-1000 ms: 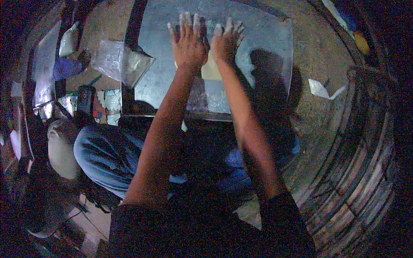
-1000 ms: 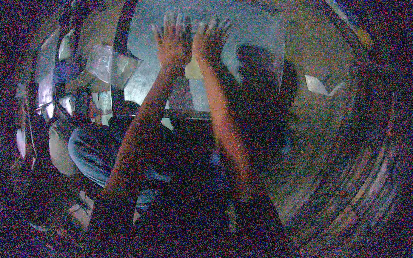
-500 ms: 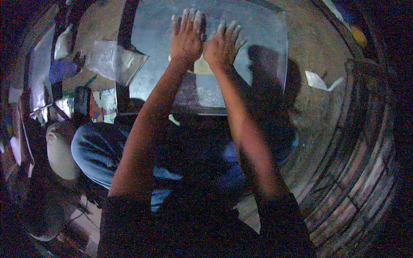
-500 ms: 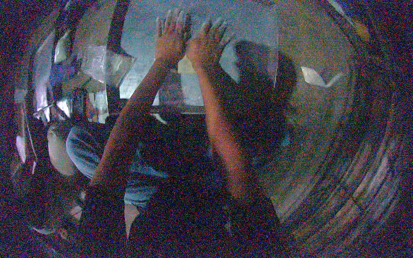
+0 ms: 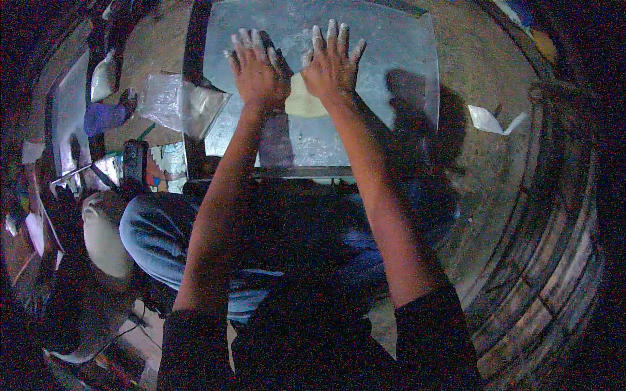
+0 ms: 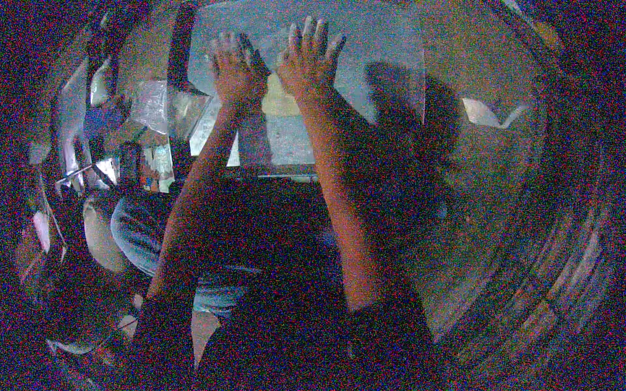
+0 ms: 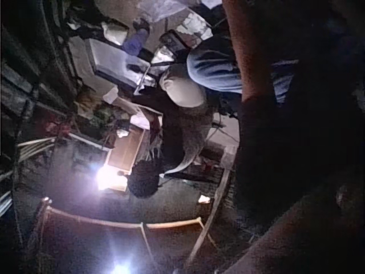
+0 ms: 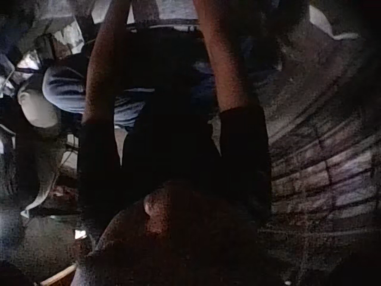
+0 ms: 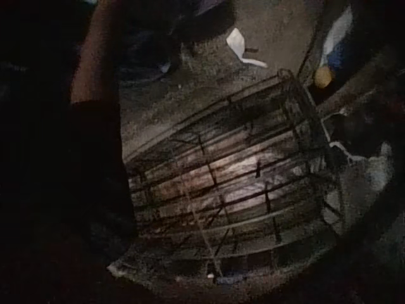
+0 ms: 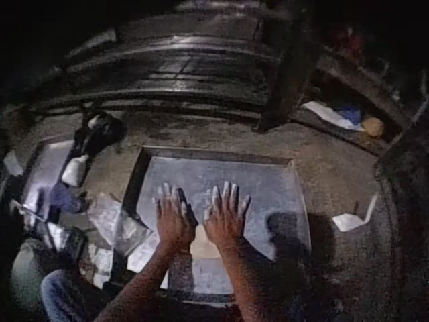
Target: The person kneads and shapes dough on a tray by hand, repeatedly folding and pressing it.
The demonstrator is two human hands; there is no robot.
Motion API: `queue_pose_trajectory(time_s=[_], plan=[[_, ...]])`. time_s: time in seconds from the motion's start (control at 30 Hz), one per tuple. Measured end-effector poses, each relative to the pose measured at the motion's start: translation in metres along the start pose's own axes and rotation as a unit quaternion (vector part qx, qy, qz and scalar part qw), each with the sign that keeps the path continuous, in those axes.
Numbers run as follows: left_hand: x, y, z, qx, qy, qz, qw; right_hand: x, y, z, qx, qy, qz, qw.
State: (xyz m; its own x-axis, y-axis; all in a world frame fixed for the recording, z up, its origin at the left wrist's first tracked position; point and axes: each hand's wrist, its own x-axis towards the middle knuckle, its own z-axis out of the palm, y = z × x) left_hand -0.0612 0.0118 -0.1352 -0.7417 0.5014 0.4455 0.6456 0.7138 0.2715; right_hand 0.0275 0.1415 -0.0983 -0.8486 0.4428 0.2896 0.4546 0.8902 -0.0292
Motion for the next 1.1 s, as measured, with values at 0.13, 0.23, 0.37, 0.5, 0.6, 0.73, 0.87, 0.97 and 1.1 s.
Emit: queue_pose_trajectory(time_s=[0.13, 0.23, 0.37, 0.5, 0.6, 0.73, 0.87, 0.97, 1.1], plan=[[0.000, 0.014, -0.012, -0.012, 0.025, 0.025, 0.999, -0.001, 0.001, 0.006, 0.063, -0.008, 0.021, 0.998], [0.012, 0.032, -0.038, 0.061, -0.043, 0.073, 0.995, 0.003, 0.018, 0.018, 0.126, -0.016, 0.056, 0.990], [0.011, 0.024, -0.021, -0.010, 0.023, 0.072, 0.997, 0.022, 0.039, 0.026, 0.178, -0.168, 0.071, 0.967], [0.003, 0.003, -0.003, 0.038, 0.027, 0.031, 0.998, 0.021, 0.028, -0.009, 0.371, -0.238, 0.092, 0.893], [0.007, 0.013, -0.003, 0.021, 0.026, 0.041, 0.999, -0.026, 0.013, 0.012, 0.135, -0.029, 0.040, 0.990], [0.005, 0.012, 0.003, -0.015, 0.016, 0.046, 0.999, -0.036, 0.002, -0.004, 0.069, 0.014, 0.028, 0.997], [0.005, 0.008, 0.006, -0.018, 0.006, 0.073, 0.997, -0.040, -0.006, -0.009, 0.080, 0.063, -0.002, 0.995], [0.006, 0.009, -0.001, -0.023, 0.003, 0.084, 0.996, -0.037, -0.006, -0.015, 0.071, 0.094, -0.034, 0.993], [0.007, 0.032, -0.005, -0.130, 0.043, 0.046, 0.989, -0.033, 0.001, 0.000, 0.095, 0.131, 0.027, 0.986]])
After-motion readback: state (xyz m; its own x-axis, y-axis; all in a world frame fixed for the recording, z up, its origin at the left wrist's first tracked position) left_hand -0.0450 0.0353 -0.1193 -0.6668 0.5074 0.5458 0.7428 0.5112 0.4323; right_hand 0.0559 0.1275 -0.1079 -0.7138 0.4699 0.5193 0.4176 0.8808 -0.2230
